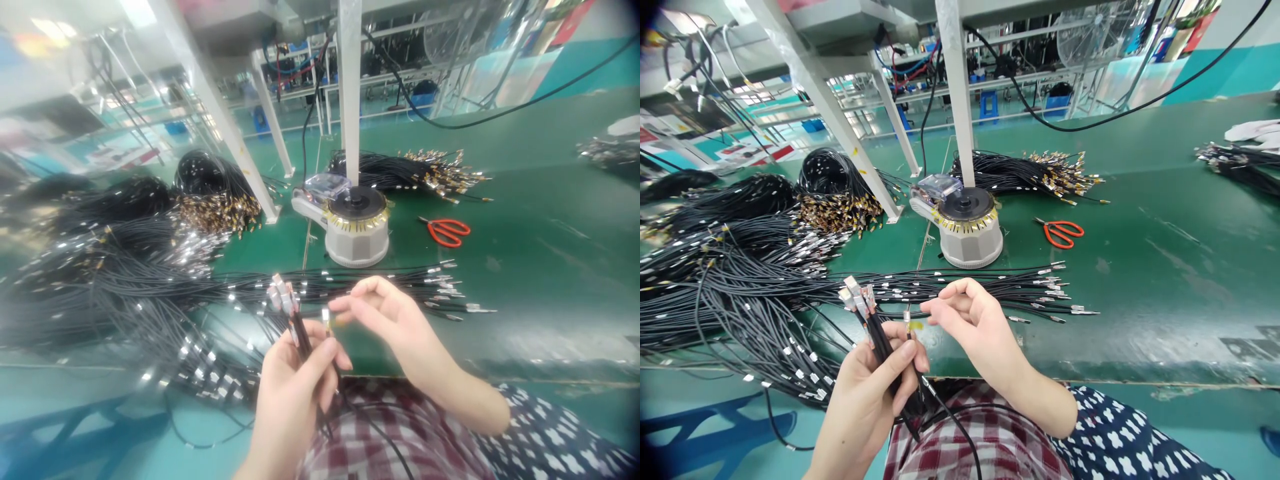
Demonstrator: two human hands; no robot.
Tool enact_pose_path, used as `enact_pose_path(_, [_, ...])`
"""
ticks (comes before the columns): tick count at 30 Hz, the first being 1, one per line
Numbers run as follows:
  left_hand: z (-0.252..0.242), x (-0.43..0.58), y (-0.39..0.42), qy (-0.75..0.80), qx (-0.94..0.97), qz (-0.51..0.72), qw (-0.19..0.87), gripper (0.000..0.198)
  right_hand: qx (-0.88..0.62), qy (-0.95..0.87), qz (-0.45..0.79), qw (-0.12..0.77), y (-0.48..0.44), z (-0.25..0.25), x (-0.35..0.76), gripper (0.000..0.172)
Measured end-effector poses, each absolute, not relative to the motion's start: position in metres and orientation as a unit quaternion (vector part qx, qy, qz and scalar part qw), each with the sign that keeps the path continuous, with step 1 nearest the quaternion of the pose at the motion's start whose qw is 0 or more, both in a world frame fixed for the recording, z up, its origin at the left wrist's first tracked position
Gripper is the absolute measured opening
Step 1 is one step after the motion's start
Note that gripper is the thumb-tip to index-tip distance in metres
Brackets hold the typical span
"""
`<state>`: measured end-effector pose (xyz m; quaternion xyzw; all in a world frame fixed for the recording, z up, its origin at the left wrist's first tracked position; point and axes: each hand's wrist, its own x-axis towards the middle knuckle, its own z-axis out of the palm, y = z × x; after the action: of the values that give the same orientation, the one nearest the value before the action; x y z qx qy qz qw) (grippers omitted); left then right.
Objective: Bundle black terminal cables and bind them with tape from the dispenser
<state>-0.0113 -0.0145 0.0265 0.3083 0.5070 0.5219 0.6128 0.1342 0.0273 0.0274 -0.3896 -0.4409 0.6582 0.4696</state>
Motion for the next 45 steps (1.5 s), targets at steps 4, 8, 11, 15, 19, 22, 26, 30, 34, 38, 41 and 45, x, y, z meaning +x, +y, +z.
enact_pose_path(4, [0.027, -0.012, -0.015, 0.507, 0.310, 0.520, 0.613, 0.019, -0.384, -0.468, 0.643, 0.469, 0.026, 0.026, 0.131, 0.028])
enact_pose_path(8, [0.026, -0.012, -0.015, 0.499, 0.312, 0.521, 0.618, 0.016, -0.406, -0.467, 0.632, 0.467, 0.026, 0.028, 0.127, 0.027])
enact_pose_path(11, [0.027, -0.011, -0.017, 0.494, 0.306, 0.532, 0.616, 0.015, -0.404, -0.444, 0.647, 0.470, 0.028, 0.030, 0.126, 0.028])
enact_pose_path(15, [0.028, -0.011, -0.019, 0.490, 0.294, 0.547, 0.612, 0.014, -0.390, -0.436, 0.666, 0.462, 0.028, 0.030, 0.126, 0.029])
enact_pose_path(19, [0.025, -0.014, -0.018, 0.483, 0.300, 0.538, 0.623, 0.016, -0.386, -0.466, 0.636, 0.479, 0.026, 0.029, 0.124, 0.019])
enact_pose_path(22, [0.023, -0.014, -0.017, 0.482, 0.302, 0.539, 0.621, 0.017, -0.388, -0.486, 0.612, 0.488, 0.025, 0.030, 0.123, 0.016])
enact_pose_path(26, [0.024, -0.014, -0.017, 0.477, 0.309, 0.547, 0.615, 0.018, -0.384, -0.485, 0.619, 0.484, 0.025, 0.029, 0.124, 0.023])
enact_pose_path(30, [0.024, -0.013, -0.017, 0.473, 0.307, 0.553, 0.613, 0.017, -0.391, -0.459, 0.632, 0.486, 0.027, 0.028, 0.123, 0.029])
enact_pose_path(34, [0.027, -0.012, -0.017, 0.465, 0.297, 0.558, 0.620, 0.017, -0.373, -0.433, 0.663, 0.484, 0.029, 0.031, 0.120, 0.030])
enact_pose_path(38, [0.028, -0.012, -0.017, 0.462, 0.278, 0.550, 0.637, 0.017, -0.362, -0.431, 0.669, 0.485, 0.030, 0.033, 0.119, 0.030])
enact_pose_path(41, [0.025, -0.013, -0.016, 0.455, 0.270, 0.549, 0.647, 0.017, -0.344, -0.435, 0.672, 0.491, 0.031, 0.031, 0.119, 0.030])
enact_pose_path(45, [0.024, -0.014, -0.013, 0.449, 0.273, 0.537, 0.661, 0.018, -0.339, -0.449, 0.660, 0.497, 0.033, 0.031, 0.118, 0.031])
